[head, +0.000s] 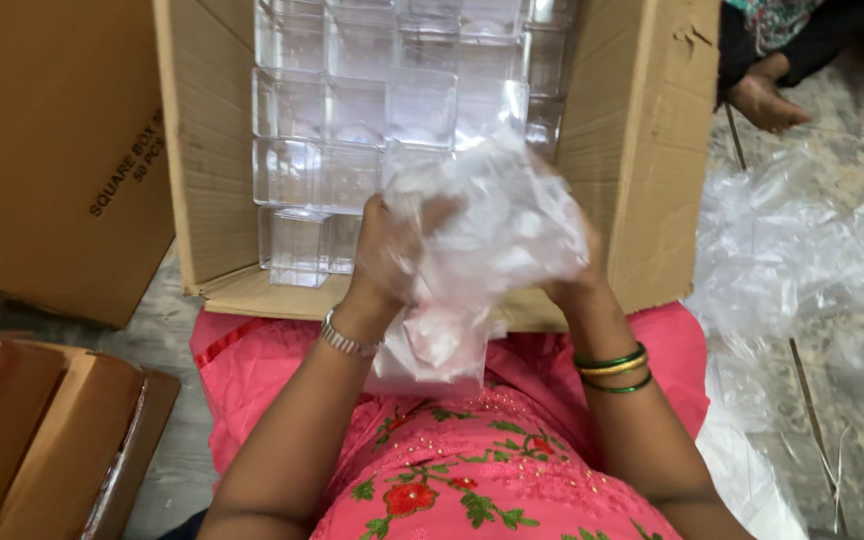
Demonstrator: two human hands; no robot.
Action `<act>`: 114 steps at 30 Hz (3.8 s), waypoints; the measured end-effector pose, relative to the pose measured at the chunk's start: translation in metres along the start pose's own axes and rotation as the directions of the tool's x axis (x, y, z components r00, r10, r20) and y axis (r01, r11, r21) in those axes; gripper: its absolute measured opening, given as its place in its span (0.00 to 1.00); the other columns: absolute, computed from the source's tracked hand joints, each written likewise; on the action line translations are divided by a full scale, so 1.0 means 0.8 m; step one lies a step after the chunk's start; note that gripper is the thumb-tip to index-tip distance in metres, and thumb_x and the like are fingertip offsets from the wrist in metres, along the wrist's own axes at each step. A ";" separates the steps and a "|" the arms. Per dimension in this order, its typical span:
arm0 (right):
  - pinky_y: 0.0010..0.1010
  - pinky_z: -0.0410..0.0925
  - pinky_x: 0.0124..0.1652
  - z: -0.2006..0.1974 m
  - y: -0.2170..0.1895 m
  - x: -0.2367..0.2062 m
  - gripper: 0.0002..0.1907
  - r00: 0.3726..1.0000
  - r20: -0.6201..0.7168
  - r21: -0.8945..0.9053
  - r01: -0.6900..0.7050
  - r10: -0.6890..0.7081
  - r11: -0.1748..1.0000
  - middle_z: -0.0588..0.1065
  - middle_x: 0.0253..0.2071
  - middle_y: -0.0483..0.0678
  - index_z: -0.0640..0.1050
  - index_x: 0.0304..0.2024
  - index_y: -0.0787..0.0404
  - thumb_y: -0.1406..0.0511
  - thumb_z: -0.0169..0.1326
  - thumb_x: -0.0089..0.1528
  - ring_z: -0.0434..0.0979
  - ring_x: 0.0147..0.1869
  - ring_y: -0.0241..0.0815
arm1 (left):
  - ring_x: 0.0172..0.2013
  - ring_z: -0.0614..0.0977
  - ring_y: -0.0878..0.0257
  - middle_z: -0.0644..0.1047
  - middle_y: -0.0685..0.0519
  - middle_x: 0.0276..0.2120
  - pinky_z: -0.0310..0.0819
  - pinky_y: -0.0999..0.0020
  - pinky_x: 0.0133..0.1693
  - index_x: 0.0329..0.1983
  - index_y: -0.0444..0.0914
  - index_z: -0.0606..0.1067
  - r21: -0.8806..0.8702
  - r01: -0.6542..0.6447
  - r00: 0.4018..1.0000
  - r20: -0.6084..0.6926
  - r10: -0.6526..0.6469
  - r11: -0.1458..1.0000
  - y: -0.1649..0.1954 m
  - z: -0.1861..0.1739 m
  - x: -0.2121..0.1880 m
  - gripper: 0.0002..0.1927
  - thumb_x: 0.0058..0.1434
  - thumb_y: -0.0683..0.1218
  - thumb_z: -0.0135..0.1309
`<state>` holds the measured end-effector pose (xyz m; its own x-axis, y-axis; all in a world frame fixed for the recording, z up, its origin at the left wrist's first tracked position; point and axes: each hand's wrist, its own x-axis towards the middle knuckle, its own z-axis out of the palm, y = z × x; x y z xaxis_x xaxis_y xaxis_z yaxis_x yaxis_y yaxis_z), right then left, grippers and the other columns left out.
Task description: The person sits on the floor with a cardboard box of clear plastic square containers on their lap. They take each plastic container, place it into a clear plastic bag, wrap and gather the bag around it, and set the bagged container back into the box, repeating this for container after container.
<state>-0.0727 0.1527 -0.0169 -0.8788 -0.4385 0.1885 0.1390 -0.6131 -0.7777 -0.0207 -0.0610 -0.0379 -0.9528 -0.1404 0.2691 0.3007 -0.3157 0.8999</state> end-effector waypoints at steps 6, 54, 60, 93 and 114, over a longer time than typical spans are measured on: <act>0.34 0.74 0.54 0.021 -0.015 -0.085 0.17 0.991 0.108 0.263 -0.103 0.077 0.959 0.77 0.52 0.53 0.74 0.57 0.69 0.69 0.51 0.66 0.80 0.52 0.43 | 0.30 0.79 0.70 0.81 0.55 0.31 0.75 0.72 0.32 0.41 0.31 0.81 0.065 0.109 0.994 -0.012 -0.108 0.992 0.013 0.053 -0.055 0.11 0.64 0.45 0.59; 0.37 0.66 0.68 -0.065 -0.024 -0.167 0.29 0.985 0.119 -0.370 0.163 -0.127 0.915 0.74 0.61 0.52 0.70 0.63 0.63 0.49 0.47 0.70 0.74 0.66 0.43 | 0.42 0.85 0.64 0.82 0.51 0.41 0.83 0.67 0.49 0.48 0.32 0.77 0.026 0.085 0.982 0.169 -0.088 0.996 0.038 0.040 -0.109 0.13 0.61 0.36 0.65; 0.29 0.75 0.48 0.041 0.002 -0.129 0.09 0.999 0.017 -0.234 -0.027 0.032 0.972 0.79 0.42 0.54 0.76 0.43 0.70 0.77 0.64 0.65 0.80 0.45 0.39 | 0.40 0.84 0.66 0.81 0.53 0.40 0.83 0.69 0.46 0.46 0.33 0.78 -0.013 0.048 0.991 0.123 -0.046 0.999 0.066 0.017 -0.125 0.11 0.61 0.37 0.65; 0.28 0.65 0.15 -0.063 0.089 -0.016 0.18 0.906 -0.404 -0.686 -0.213 -0.122 0.695 0.69 0.26 0.42 0.70 0.45 0.57 0.78 0.50 0.55 0.68 0.19 0.35 | 0.29 0.81 0.60 0.81 0.46 0.28 0.74 0.65 0.31 0.35 0.30 0.77 0.578 0.310 0.922 -0.376 -0.091 0.755 -0.116 -0.063 -0.014 0.15 0.56 0.48 0.64; 0.41 0.67 0.68 -0.041 0.057 -0.103 0.20 0.982 -0.105 -0.148 0.143 -0.160 0.979 0.74 0.60 0.54 0.72 0.61 0.66 0.60 0.43 0.74 0.75 0.66 0.48 | 0.35 0.82 0.67 0.81 0.53 0.38 0.77 0.71 0.36 0.47 0.31 0.77 -0.250 0.206 0.976 -0.017 -0.217 0.946 -0.007 0.039 -0.085 0.10 0.65 0.41 0.57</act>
<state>-0.0090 0.1825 -0.0877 -0.9327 -0.2637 0.2462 -0.0574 -0.5653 -0.8229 0.0412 -0.0202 -0.0503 -0.9945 -0.0845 0.0620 0.0990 -0.5619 0.8213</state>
